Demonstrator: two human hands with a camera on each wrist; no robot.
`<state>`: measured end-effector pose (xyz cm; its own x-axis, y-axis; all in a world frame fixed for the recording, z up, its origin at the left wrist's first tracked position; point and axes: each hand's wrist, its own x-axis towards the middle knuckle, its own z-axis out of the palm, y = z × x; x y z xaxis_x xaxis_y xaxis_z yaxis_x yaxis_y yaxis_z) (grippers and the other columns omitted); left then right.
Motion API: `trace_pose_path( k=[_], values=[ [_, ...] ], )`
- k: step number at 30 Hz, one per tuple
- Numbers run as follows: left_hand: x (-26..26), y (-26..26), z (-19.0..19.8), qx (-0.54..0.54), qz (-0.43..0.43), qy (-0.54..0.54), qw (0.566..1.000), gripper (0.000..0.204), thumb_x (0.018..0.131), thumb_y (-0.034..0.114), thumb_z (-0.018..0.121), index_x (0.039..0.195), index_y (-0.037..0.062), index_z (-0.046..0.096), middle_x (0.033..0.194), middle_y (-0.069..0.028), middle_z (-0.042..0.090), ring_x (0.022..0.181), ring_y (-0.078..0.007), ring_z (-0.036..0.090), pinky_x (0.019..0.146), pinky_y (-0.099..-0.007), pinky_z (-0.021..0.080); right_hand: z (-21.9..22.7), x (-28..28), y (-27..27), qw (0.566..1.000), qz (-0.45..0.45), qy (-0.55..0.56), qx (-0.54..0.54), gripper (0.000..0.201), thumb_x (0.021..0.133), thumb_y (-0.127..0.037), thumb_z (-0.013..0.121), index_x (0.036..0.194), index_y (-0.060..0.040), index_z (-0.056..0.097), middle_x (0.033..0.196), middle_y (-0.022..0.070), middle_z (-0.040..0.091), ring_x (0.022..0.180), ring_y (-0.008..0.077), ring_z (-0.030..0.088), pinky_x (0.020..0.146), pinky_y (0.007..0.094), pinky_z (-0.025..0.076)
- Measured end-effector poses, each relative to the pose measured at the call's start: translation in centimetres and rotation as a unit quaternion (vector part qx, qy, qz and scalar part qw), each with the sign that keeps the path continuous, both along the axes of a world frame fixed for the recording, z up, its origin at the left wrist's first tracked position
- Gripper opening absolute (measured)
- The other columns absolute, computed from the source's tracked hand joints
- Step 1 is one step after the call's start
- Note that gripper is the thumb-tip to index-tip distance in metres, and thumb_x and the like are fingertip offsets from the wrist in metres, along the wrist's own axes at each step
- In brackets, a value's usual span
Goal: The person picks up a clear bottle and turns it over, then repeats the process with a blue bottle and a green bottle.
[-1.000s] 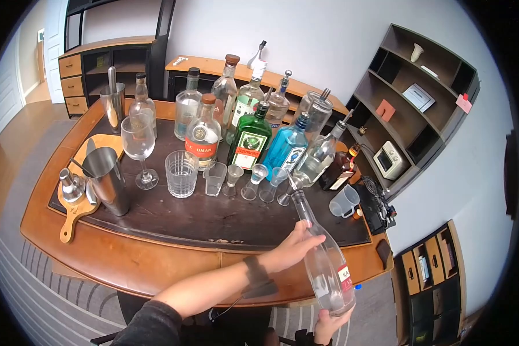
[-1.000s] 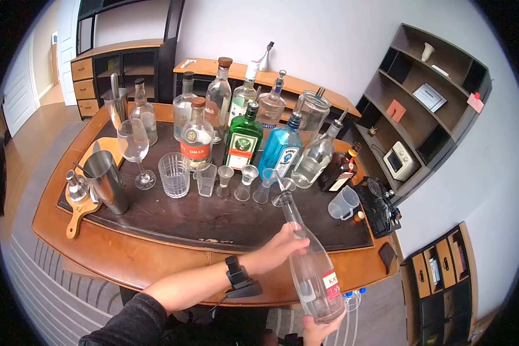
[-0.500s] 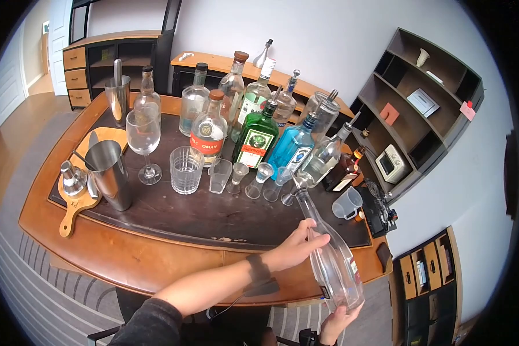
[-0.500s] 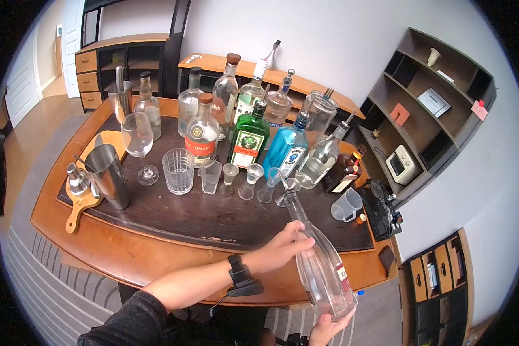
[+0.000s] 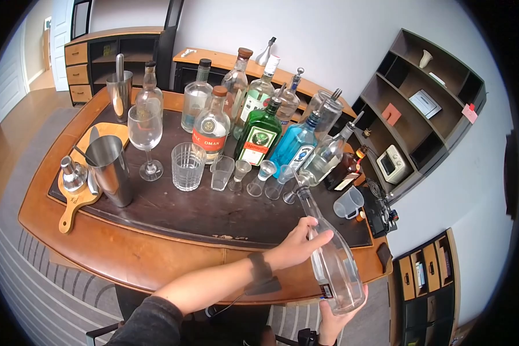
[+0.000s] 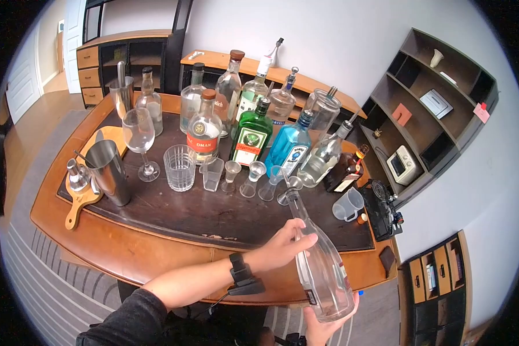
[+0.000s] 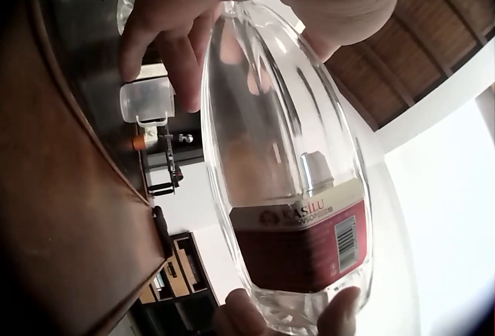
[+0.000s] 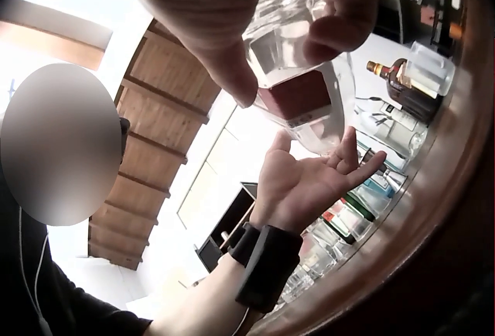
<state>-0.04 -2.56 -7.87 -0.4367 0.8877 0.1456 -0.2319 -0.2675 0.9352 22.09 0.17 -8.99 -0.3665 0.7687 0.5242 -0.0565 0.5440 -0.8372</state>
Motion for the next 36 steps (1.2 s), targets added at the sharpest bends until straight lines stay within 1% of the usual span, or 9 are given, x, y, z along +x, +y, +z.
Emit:
trace_pose_path(
  k=[5,11,14,17,20,23,29,32,36],
  values=[
    [0.2,0.4,-0.3,0.011,0.001,-0.006,1.0,0.06,0.093,0.036,0.059,0.128,-0.0033,0.03,0.101,-0.0114,0.059,0.085,-0.0133,0.059,0.075,-0.0279,0.048,0.4,0.1,0.1,1.0,-0.007,0.01,-0.004,0.1,0.064,-0.012,0.078,0.144,-0.0015,0.019,0.129,0.0133,0.041,0.118,0.0244,0.045,0.101,0.0377,0.037],
    [0.0,0.6,-0.5,0.022,-0.007,-0.007,1.0,0.055,0.094,0.032,0.06,0.127,-0.0007,0.031,0.107,-0.0109,0.058,0.097,-0.0127,0.055,0.085,-0.0296,0.045,1.1,0.6,0.3,0.999,-0.033,-0.027,-0.003,0.097,0.067,-0.02,0.08,0.143,-0.0007,0.022,0.128,0.0145,0.043,0.118,0.0252,0.045,0.099,0.0381,0.039],
    [-0.2,0.6,-0.5,0.023,-0.037,-0.029,0.999,0.052,0.094,0.028,0.059,0.128,0.0011,0.031,0.111,-0.01,0.057,0.104,-0.0126,0.052,0.089,-0.03,0.042,1.9,0.4,0.3,0.998,-0.047,-0.034,0.019,0.096,0.068,-0.023,0.08,0.142,-0.0003,0.024,0.127,0.0149,0.043,0.117,0.0256,0.046,0.099,0.038,0.039],
    [-0.1,0.7,-0.6,0.052,-0.062,-0.068,0.994,0.051,0.095,0.025,0.058,0.129,0.0023,0.029,0.112,-0.0082,0.056,0.103,-0.0123,0.052,0.089,-0.0292,0.042,2.4,0.3,0.2,0.998,-0.053,-0.035,0.012,0.096,0.068,-0.026,0.08,0.142,0.0001,0.025,0.127,0.015,0.043,0.116,0.0255,0.046,0.098,0.0375,0.039],
    [0.0,1.0,-0.9,0.067,-0.051,-0.071,0.994,0.051,0.095,0.024,0.058,0.13,0.0023,0.028,0.111,-0.0071,0.056,0.102,-0.0116,0.053,0.089,-0.0287,0.042,2.7,0.1,0.3,0.997,-0.056,-0.032,0.036,0.096,0.068,-0.029,0.08,0.142,0.0003,0.026,0.126,0.0151,0.044,0.115,0.0255,0.047,0.097,0.0369,0.039],
    [0.0,1.1,-1.0,0.077,-0.058,-0.076,0.992,0.051,0.096,0.025,0.057,0.131,0.0022,0.028,0.11,-0.0058,0.056,0.103,-0.0109,0.052,0.089,-0.0286,0.043,3.6,-0.6,-0.4,0.999,-0.045,-0.018,0.014,0.096,0.068,-0.031,0.079,0.142,0.0001,0.026,0.124,0.0146,0.045,0.11,0.0233,0.048,0.091,0.0344,0.041],
    [-0.1,0.6,-0.3,0.073,-0.063,-0.094,0.991,0.053,0.096,0.026,0.057,0.133,0.0021,0.029,0.112,-0.0049,0.054,0.104,-0.01,0.052,0.089,-0.0281,0.043,3.1,-0.4,0.5,0.998,-0.059,-0.006,0.029,0.095,0.067,-0.03,0.077,0.141,-0.0002,0.027,0.117,0.013,0.049,0.083,0.0155,0.052,0.069,0.026,0.043],
    [-0.2,0.4,0.0,0.061,-0.066,-0.093,0.992,0.054,0.096,0.027,0.057,0.134,0.0022,0.029,0.113,-0.0044,0.053,0.104,-0.0096,0.051,0.089,-0.0279,0.043,3.4,-0.6,0.6,0.998,-0.06,0.003,0.036,0.095,0.066,-0.029,0.077,0.141,0.0001,0.028,0.116,0.0131,0.051,0.075,0.0136,0.05,0.064,0.0245,0.041],
    [-0.2,0.2,0.4,0.068,-0.065,-0.102,0.99,0.054,0.096,0.029,0.057,0.135,0.0027,0.03,0.112,-0.0034,0.053,0.102,-0.0091,0.051,0.088,-0.0279,0.043,3.6,-0.9,0.7,0.998,-0.053,0.017,0.036,0.095,0.065,-0.03,0.078,0.141,0.0006,0.028,0.115,0.0132,0.052,0.071,0.0126,0.05,0.063,0.0239,0.041]
  ],
)
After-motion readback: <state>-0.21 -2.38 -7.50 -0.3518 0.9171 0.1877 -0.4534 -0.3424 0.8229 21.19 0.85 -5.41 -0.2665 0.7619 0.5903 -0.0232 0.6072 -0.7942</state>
